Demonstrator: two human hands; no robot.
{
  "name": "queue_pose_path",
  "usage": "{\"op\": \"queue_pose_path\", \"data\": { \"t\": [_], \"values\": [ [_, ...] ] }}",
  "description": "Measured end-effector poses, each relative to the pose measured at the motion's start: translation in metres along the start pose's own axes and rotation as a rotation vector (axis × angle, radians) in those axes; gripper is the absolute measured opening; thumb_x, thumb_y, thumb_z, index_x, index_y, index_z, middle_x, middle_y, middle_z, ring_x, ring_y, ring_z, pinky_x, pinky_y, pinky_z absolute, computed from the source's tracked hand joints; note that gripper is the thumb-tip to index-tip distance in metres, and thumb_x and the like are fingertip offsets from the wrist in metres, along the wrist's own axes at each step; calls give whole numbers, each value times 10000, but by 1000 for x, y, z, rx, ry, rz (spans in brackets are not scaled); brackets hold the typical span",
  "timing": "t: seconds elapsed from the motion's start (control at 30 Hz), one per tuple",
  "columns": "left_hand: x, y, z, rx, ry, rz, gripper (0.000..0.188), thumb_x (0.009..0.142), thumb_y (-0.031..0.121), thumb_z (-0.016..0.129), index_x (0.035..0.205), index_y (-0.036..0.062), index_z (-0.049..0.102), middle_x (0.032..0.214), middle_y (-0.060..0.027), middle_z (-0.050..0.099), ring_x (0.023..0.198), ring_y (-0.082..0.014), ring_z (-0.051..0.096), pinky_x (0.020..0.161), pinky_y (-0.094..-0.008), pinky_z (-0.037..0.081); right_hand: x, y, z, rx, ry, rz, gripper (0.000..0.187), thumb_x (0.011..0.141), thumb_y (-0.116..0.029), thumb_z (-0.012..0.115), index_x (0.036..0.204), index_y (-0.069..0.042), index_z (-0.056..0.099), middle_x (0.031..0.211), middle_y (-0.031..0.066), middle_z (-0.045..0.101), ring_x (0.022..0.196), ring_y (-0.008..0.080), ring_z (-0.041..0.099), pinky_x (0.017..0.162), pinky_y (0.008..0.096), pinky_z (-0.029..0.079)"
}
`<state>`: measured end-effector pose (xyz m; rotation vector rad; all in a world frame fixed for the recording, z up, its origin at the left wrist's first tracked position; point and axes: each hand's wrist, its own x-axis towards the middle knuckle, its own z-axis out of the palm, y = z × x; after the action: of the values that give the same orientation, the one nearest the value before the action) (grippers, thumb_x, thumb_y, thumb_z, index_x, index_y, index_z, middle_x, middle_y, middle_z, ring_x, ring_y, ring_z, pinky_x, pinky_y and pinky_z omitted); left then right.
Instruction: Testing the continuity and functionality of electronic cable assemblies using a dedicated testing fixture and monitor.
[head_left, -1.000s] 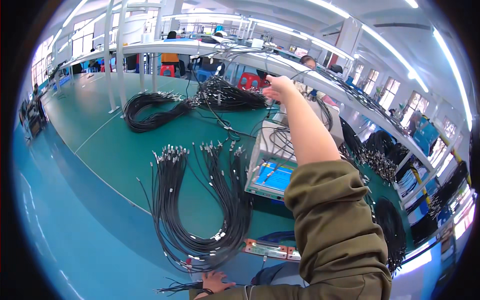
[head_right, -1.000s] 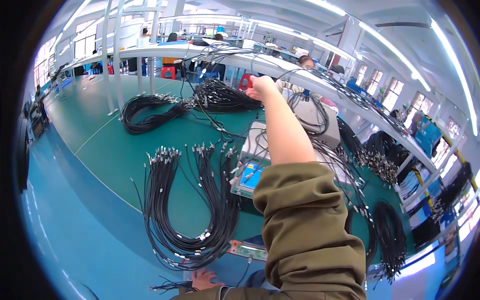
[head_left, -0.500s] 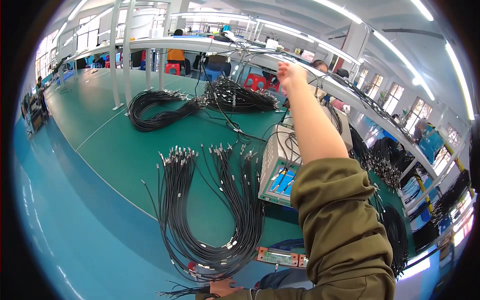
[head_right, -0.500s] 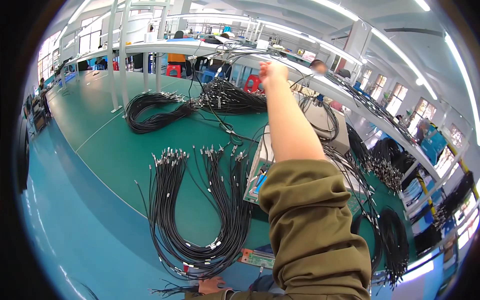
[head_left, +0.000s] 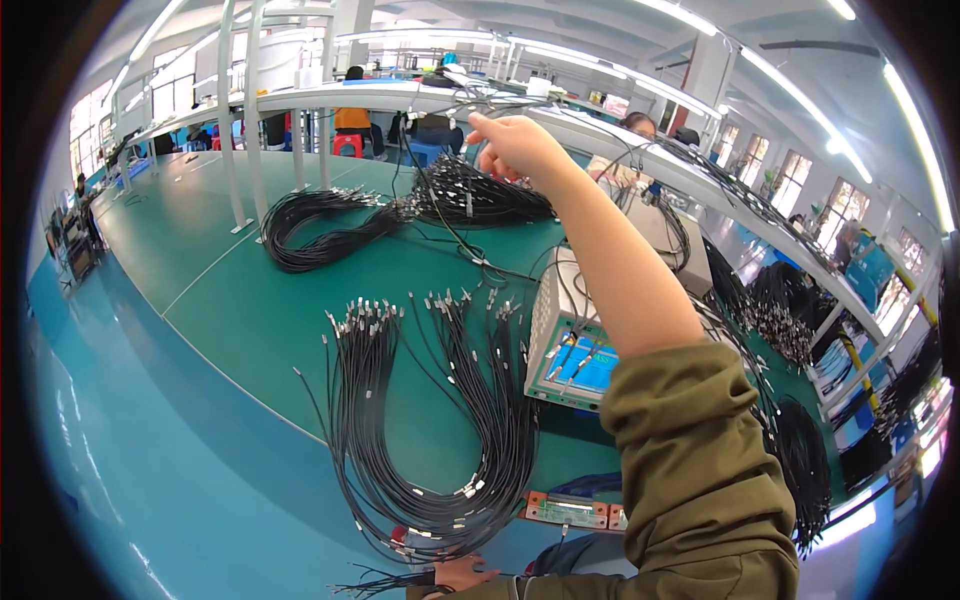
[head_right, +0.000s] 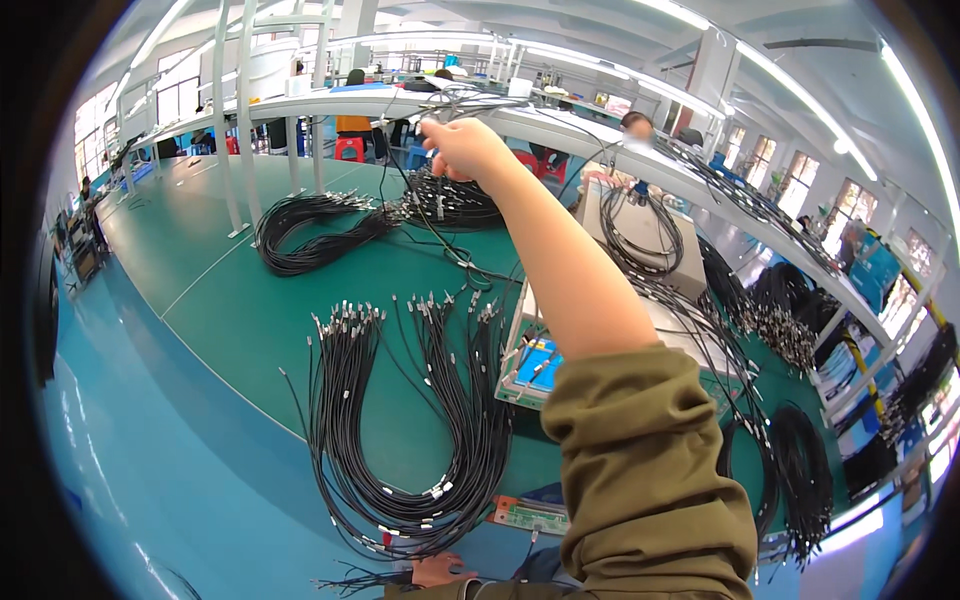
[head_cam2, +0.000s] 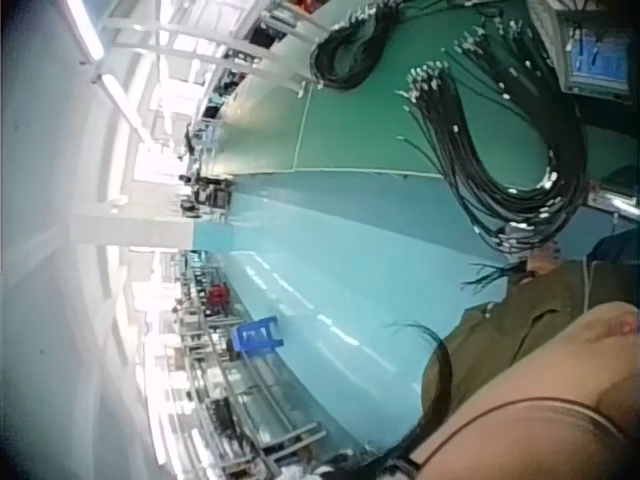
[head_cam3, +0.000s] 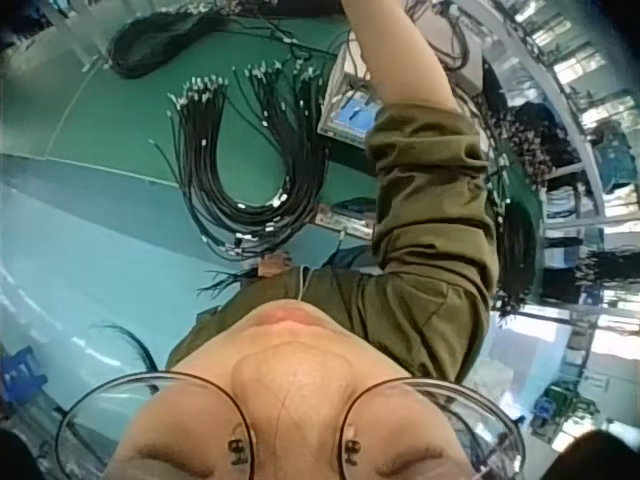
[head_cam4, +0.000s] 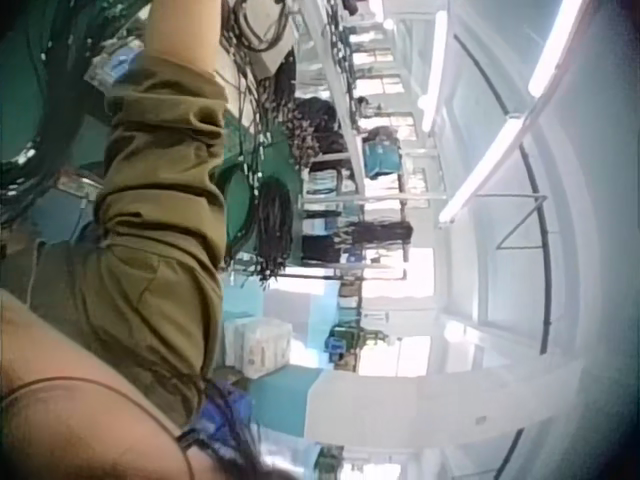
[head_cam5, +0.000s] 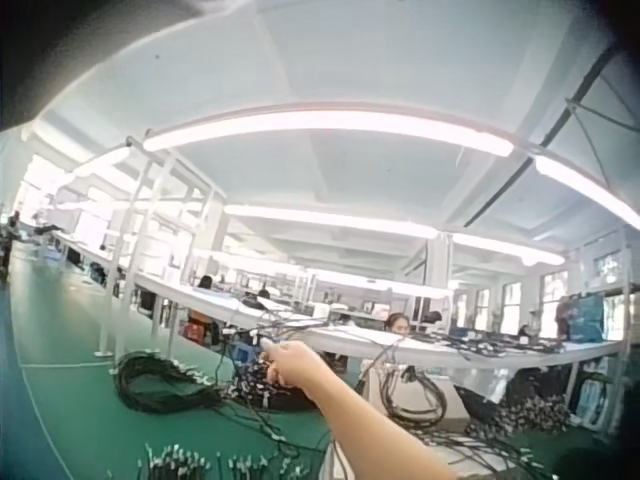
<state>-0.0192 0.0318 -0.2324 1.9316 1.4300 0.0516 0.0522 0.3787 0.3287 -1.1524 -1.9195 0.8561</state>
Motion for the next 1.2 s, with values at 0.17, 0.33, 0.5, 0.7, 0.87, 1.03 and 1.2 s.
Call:
{"op": "queue_pose_path", "data": {
  "t": [0.17,0.33,0.5,0.7,0.87,1.03,1.2],
  "values": [
    [-8,2,10,-156,144,-86,415,631,606,606,809,238,679,974,82,604,847,-216,566,892,-435,315,-162,-12,1,-203,-420,-226,197,808,-243,521,863,-73,605,705,35,599,497,131,464,448,241,377],
    [-7,3,2,-63,71,186,318,742,529,529,864,266,659,1109,153,551,1107,-167,444,959,-544,160,-317,-58,-23,-495,-991,-607,439,750,-175,589,1162,-73,479,693,95,564,563,235,506,588,305,457],
    [-37,10,-5,27,-153,262,337,824,496,442,898,245,654,1118,170,547,1144,-140,409,973,-580,94,-479,-29,-84,-682,-1003,-895,385,800,-189,575,1123,-11,466,747,91,588,567,189,528,531,251,434],
    [-51,61,2,-468,-426,285,244,862,272,513,964,84,631,1044,-17,610,948,-167,529,926,-342,344,-548,-57,-89,-880,-788,-979,353,849,-200,552,1099,28,452,792,93,608,571,154,544,477,213,414],
    [-58,95,-47,-1499,203,-51,255,872,279,511,947,54,603,909,-41,597,781,-118,527,696,-236,423,-599,-84,-93,-926,-127,-361,316,881,-204,509,1133,-26,437,807,115,606,585,162,544,455,237,412],
    [-87,83,-107,-1670,767,-276,453,876,482,435,800,59,580,661,-17,533,536,-84,435,504,-202,348,-603,-62,-114,-1193,16,-644,287,900,-212,480,1158,-96,438,815,125,604,620,176,552,466,254,420],
    [-78,76,-117,-1460,710,-320,462,886,457,422,647,76,528,524,-13,472,422,-98,371,415,-215,299,-593,-27,-128,-907,190,-815,178,903,-208,466,1072,-164,496,772,95,603,599,168,535,471,269,423]
  ]
}}
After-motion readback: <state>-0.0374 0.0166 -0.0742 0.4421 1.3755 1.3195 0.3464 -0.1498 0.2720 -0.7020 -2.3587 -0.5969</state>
